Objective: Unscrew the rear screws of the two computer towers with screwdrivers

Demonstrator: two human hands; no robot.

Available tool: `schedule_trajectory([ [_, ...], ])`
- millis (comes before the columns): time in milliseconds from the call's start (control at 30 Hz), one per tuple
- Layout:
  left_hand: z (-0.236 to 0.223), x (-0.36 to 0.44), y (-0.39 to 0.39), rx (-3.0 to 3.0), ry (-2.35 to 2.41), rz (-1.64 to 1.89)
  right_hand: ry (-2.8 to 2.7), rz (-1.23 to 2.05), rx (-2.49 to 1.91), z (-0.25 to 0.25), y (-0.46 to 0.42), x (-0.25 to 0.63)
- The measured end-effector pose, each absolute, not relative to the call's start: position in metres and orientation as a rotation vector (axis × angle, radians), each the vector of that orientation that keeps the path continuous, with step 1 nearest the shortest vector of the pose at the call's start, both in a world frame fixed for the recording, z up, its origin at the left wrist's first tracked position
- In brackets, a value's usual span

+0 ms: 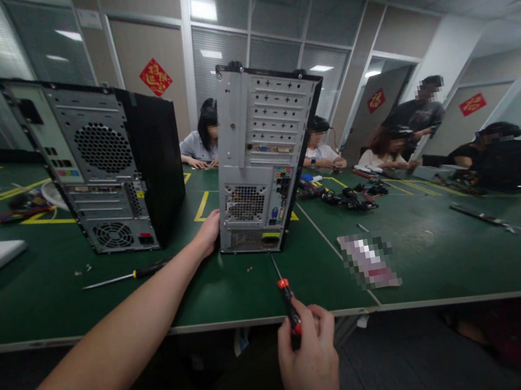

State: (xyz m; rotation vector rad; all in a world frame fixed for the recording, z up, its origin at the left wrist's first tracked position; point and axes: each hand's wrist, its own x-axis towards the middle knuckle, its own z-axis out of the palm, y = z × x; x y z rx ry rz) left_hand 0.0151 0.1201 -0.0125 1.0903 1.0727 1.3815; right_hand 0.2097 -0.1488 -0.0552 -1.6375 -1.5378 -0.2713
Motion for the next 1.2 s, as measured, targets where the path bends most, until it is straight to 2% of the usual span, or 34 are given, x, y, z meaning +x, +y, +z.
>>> schedule_trajectory([
  [900,-0.0091,0.0158,0.1164,1.063,1.061,1.367,-1.482,-0.088,-1.690,-0.0543,-0.1471,0.2121],
  [1200,-0.0125,0.0155,0.1196,1.075,1.067,1.376,-1.522,-0.279,-1.598,-0.0516,-0.1480,0.2114],
])
